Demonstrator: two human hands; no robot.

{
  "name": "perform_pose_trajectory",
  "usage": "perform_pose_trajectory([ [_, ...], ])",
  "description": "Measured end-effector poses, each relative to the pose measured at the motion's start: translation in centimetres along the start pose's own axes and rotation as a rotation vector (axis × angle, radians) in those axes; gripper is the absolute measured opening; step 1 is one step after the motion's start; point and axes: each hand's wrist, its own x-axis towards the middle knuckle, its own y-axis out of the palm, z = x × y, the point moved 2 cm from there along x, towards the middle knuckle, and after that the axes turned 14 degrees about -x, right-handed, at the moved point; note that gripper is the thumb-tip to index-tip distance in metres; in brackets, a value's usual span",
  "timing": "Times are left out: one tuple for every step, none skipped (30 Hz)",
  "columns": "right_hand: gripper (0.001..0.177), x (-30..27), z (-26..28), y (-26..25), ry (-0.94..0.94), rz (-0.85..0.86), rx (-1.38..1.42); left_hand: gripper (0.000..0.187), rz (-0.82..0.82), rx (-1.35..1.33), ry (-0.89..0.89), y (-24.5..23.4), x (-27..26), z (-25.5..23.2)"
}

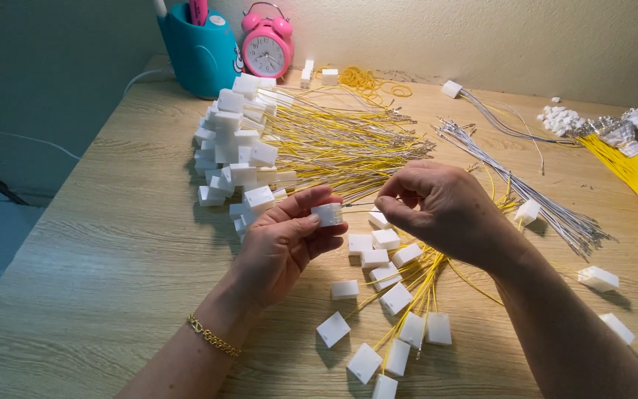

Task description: Assembling small foam blocks onto thin electrical wires by threading the wires through the blocks.

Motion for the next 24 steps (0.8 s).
perform_pose_trajectory([
  [0.012, 0.0, 0.0, -0.1, 0.001, 0.000, 0.000, 0.039, 0.000, 0.000, -0.001, 0.0, 0.0, 0.0],
  [0.012, 0.1, 0.0, -0.1, 0.014, 0.012, 0.003, 0.039, -0.002, 0.003, -0.004, 0.1, 0.0, 0.0],
  [0.011, 0.1, 0.0, -0.1, 0.027, 0.023, 0.007, 0.038, -0.004, 0.007, -0.007, 0.2, -0.1, 0.0],
  [0.011, 0.1, -0.2, 0.0, 0.028, 0.023, 0.007, 0.038, -0.004, 0.007, -0.008, 0.0, 0.0, 0.1],
  [0.012, 0.1, -0.3, 0.2, 0.020, 0.028, 0.001, 0.038, 0.008, 0.004, -0.008, -0.1, 0.1, 0.1],
  [0.012, 0.1, -0.5, 0.4, 0.012, 0.034, -0.004, 0.038, 0.020, 0.002, -0.008, -0.2, 0.1, 0.1],
  [0.012, 0.1, -0.4, 0.4, 0.014, 0.033, -0.004, 0.038, 0.021, 0.003, -0.010, -0.2, 0.1, 0.2],
  [0.012, 0.1, -0.3, 0.5, 0.040, 0.051, 0.005, 0.038, 0.028, 0.010, -0.009, -0.2, 0.2, 0.2],
  [0.012, 0.1, -0.2, 0.6, 0.064, 0.070, 0.015, 0.038, 0.035, 0.016, -0.008, -0.3, 0.2, 0.2],
  [0.012, 0.1, 0.1, 0.3, 0.066, 0.069, 0.015, 0.038, 0.036, 0.017, -0.009, -0.8, 0.4, 0.4],
  [0.012, 0.2, 0.3, 0.2, 0.113, 0.089, 0.115, 0.039, 0.086, 0.011, -0.003, -1.3, 0.7, 0.6],
  [0.011, 0.2, 0.6, 0.0, 0.160, 0.108, 0.216, 0.040, 0.137, 0.005, 0.003, -1.7, 1.0, 0.7],
  [0.011, 0.3, 0.3, 0.2, 0.161, 0.108, 0.216, 0.040, 0.136, 0.005, 0.003, -1.6, 0.9, 0.8],
  [0.011, 0.3, 0.1, 0.4, 0.170, 0.112, 0.207, 0.040, 0.136, 0.013, 0.018, -1.4, 0.7, 0.8],
  [0.011, 0.4, 0.0, 0.6, 0.178, 0.117, 0.197, 0.039, 0.134, 0.019, 0.036, -1.2, 0.6, 0.8],
  [0.011, 0.4, 0.1, 0.6, 0.177, 0.119, 0.197, 0.039, 0.132, 0.018, 0.036, -1.4, 0.7, 0.9],
  [0.011, 0.4, 0.2, 0.6, 0.182, 0.126, 0.218, 0.039, 0.140, 0.013, 0.035, -1.6, 0.9, 0.9],
  [0.011, 0.4, 0.3, 0.7, 0.187, 0.134, 0.239, 0.039, 0.148, 0.007, 0.034, -1.8, 1.0, 1.0],
  [0.011, 0.4, 0.4, 0.6, 0.186, 0.136, 0.240, 0.039, 0.146, 0.006, 0.035, -1.8, 1.0, 0.9],
  [0.011, 0.4, 0.5, 0.6, 0.193, 0.139, 0.245, 0.039, 0.146, 0.020, 0.041, -1.8, 0.9, 0.9],
  [0.012, 0.4, 0.7, 0.5, 0.200, 0.142, 0.250, 0.039, 0.146, 0.034, 0.047, -1.8, 0.9, 0.8],
  [0.012, 0.4, 0.7, 0.6, 0.199, 0.143, 0.251, 0.039, 0.144, 0.034, 0.048, -1.8, 0.9, 0.9],
  [0.011, 0.4, 0.8, 0.7, 0.195, 0.151, 0.265, 0.039, 0.149, 0.040, 0.053, -1.8, 0.9, 0.9],
  [0.011, 0.4, 0.8, 0.8, 0.191, 0.159, 0.279, 0.038, 0.154, 0.047, 0.059, -1.8, 0.9, 0.9],
])
